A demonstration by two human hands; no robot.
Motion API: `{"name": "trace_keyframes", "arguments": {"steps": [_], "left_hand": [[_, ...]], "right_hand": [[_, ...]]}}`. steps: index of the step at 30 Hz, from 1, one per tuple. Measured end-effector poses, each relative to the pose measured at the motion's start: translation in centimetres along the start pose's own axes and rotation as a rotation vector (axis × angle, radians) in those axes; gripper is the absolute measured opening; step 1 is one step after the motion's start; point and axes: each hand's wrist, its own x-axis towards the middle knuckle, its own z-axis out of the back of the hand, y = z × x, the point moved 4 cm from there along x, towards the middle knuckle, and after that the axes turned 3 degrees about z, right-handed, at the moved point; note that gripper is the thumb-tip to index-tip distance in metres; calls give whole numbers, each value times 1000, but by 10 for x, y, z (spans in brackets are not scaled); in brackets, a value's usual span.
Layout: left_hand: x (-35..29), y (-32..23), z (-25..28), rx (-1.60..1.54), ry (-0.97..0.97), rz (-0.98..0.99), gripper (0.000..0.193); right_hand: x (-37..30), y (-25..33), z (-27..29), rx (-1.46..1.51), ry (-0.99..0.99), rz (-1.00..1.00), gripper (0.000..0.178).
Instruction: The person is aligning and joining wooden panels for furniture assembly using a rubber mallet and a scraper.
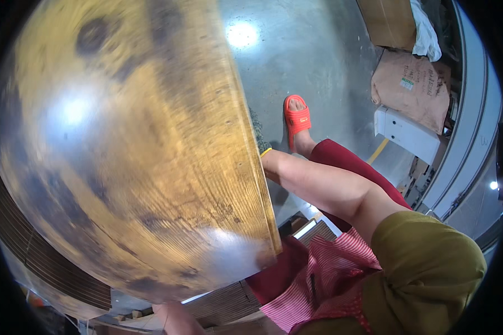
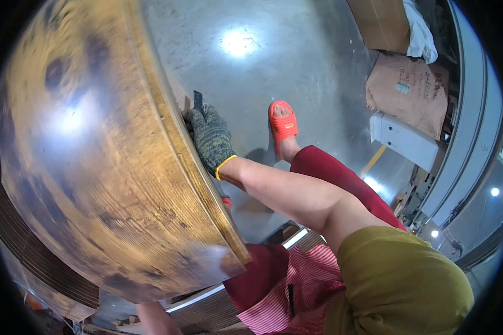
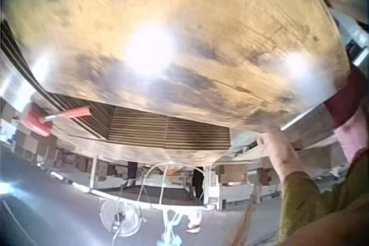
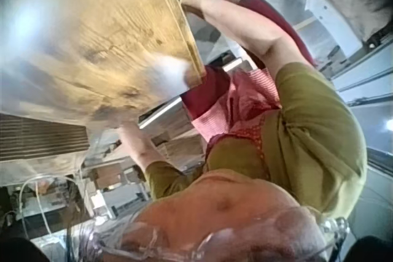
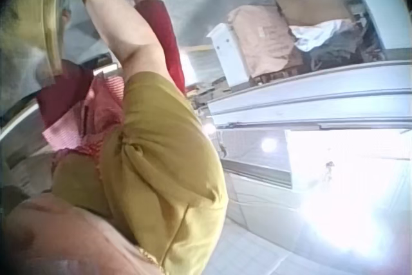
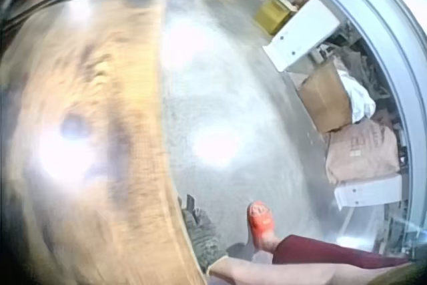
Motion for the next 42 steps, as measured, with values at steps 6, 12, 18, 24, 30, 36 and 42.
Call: {"name": "trace_keyframes", "arguments": {"steps": [6, 12, 18, 24, 30, 36, 42], "left_hand": [[8, 26, -20, -6, -31, -5, 56], [14, 65, -25, -43, -47, 1, 56], [15, 79, -38, -59, -49, -11, 56], [-4, 71, -39, -47, -71, -39, 55], [-23, 88, -10, -102, -87, -29, 55], [-50, 95, 24, -186, -89, -86, 54], [-63, 99, 43, -261, -56, -157, 54]], "right_hand": [[41, 40, 52, -253, -279, 356, 34], [72, 83, 89, -6, 59, 116, 32], [88, 96, 90, -55, 102, 136, 31], [88, 19, 124, -151, 155, 174, 27], [27, -86, 107, -155, 183, -166, 32], [16, -83, 98, -74, 159, -200, 36], [27, -92, 96, -415, 160, 131, 25]]}}
